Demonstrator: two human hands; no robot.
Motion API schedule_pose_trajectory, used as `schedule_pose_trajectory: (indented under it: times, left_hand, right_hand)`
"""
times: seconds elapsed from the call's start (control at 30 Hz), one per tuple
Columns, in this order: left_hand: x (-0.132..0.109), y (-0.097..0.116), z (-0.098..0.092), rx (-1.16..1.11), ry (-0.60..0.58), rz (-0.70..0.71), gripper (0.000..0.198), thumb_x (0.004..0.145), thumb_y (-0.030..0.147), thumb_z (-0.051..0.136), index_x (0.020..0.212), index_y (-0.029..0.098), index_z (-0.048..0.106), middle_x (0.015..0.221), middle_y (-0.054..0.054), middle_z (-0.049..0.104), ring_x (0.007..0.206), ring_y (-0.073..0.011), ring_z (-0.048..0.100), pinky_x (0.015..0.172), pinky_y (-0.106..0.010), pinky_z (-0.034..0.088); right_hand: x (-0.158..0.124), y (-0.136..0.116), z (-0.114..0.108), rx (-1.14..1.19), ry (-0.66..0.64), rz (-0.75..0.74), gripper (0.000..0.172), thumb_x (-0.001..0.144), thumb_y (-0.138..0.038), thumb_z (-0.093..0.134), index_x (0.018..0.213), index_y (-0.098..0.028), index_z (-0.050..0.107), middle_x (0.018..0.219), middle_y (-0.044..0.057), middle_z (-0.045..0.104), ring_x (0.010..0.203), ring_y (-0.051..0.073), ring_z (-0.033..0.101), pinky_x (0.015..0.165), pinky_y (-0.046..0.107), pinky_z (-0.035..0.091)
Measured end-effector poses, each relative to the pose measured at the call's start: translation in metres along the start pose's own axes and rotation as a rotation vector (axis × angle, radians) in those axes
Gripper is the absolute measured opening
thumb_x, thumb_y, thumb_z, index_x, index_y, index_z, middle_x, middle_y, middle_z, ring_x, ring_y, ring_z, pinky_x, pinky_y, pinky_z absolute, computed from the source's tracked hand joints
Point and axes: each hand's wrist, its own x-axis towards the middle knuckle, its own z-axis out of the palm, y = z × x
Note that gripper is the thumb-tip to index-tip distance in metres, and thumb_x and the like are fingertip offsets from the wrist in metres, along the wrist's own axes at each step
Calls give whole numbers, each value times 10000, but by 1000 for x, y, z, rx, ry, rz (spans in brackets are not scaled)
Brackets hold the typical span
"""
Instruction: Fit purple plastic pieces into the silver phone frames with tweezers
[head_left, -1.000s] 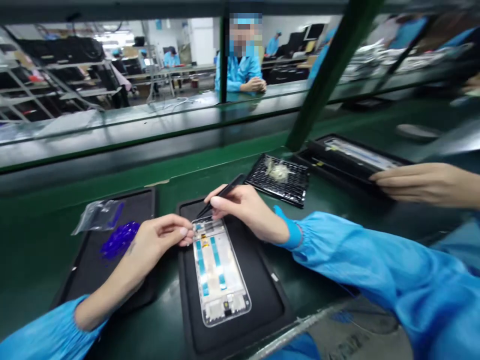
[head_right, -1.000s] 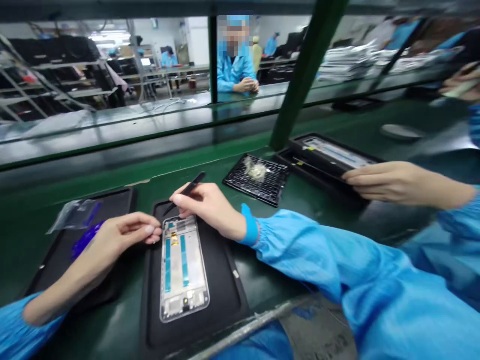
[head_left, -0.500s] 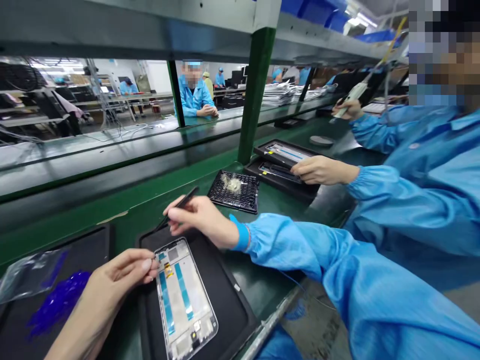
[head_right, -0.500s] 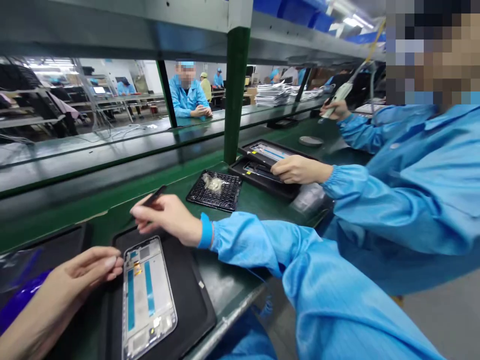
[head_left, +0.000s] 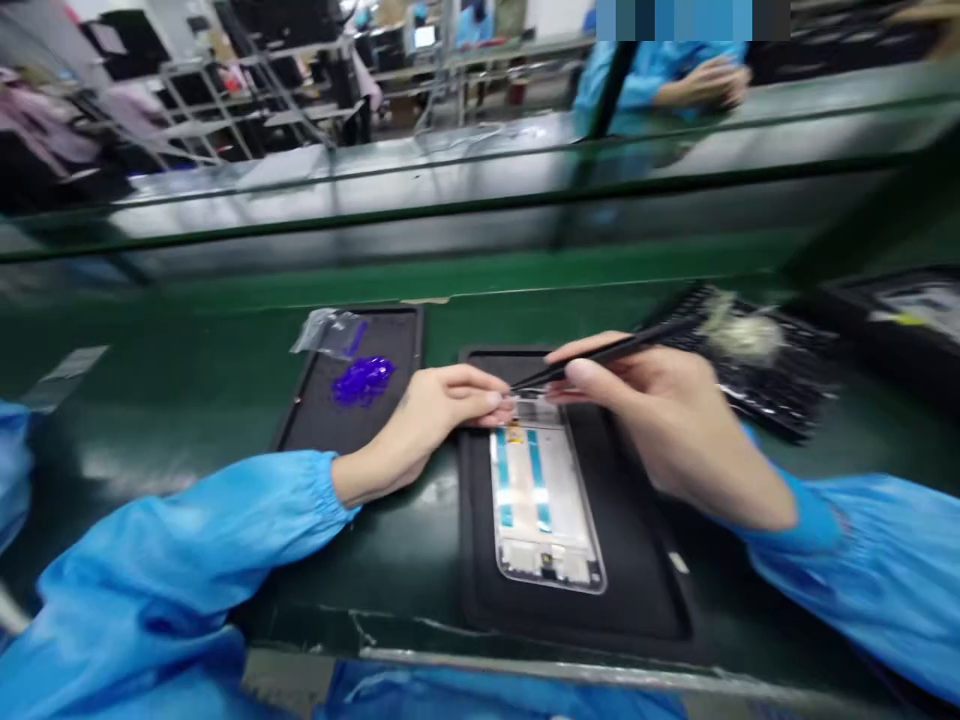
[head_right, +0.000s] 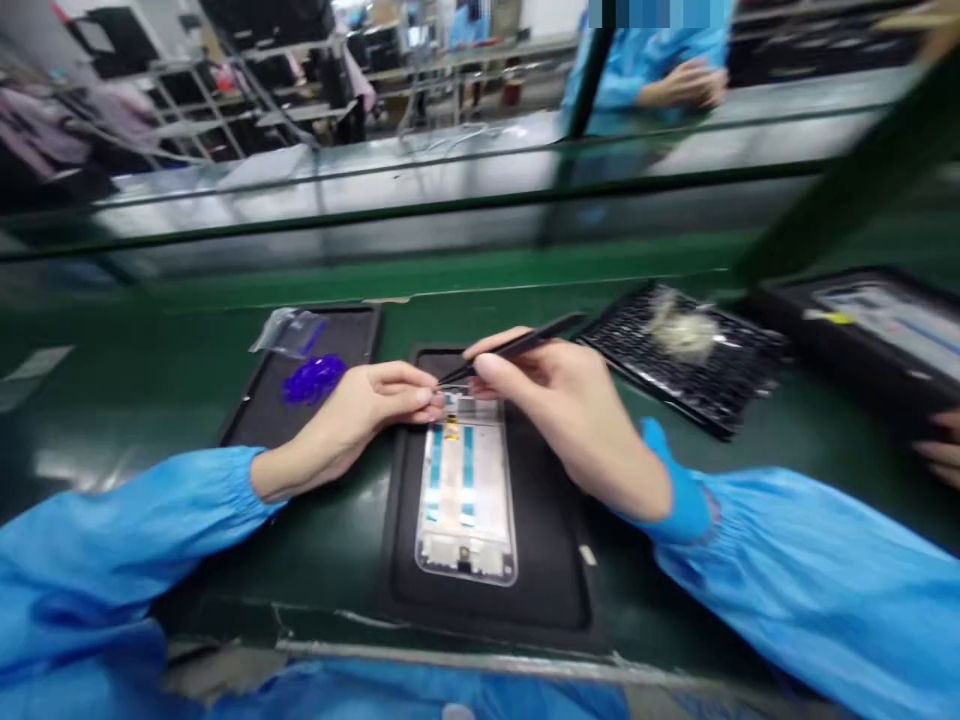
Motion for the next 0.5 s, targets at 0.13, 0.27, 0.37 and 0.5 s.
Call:
schedule_pose_trajectory:
  times: [0.13, 0.27, 0.37, 0.5]
  left_hand:
    - [4, -2, -3, -75, 8, -20, 175, 816, 177, 765, 971, 101, 735, 890, -90, 787, 800, -139, 757, 858, -254, 592]
    - [2, -2, -2, -95, 2, -25, 155, 838, 165, 746, 974, 92, 736, 896, -99, 789, 814, -144, 766, 859, -242, 600]
    - [2, 0, -1, -83, 3, -32, 153, 839, 154, 741, 976, 86, 734, 899, -104, 790, 811, -145, 767, 857, -241, 603]
    - [3, -1, -1, -70, 8, -28, 157, 835, 139, 737, 981, 82, 731, 914, -113, 790, 821, -156, 769, 865, -261, 609]
  right_hand:
    - [3, 10, 2, -89, 56, 49, 285, 827, -512, 758, 920, -243, 774, 802, 26, 764, 766, 240, 742, 755, 383, 579]
    - [1, 9, 3, -89, 63, 73, 305, 799, -531, 779, 904, -245, 776, 864, 23, 774, 774, 237, 754, 749, 382, 611]
    - [4, 11, 2, -120, 57, 81, 323, 801, -543, 773, 912, -239, 781, 876, 30, 779, 772, 242, 759, 745, 385, 622]
    - [6, 13, 0, -164, 25, 58, 343, 813, -546, 762, 940, -228, 785, 908, 39, 784, 791, 252, 763, 750, 383, 621]
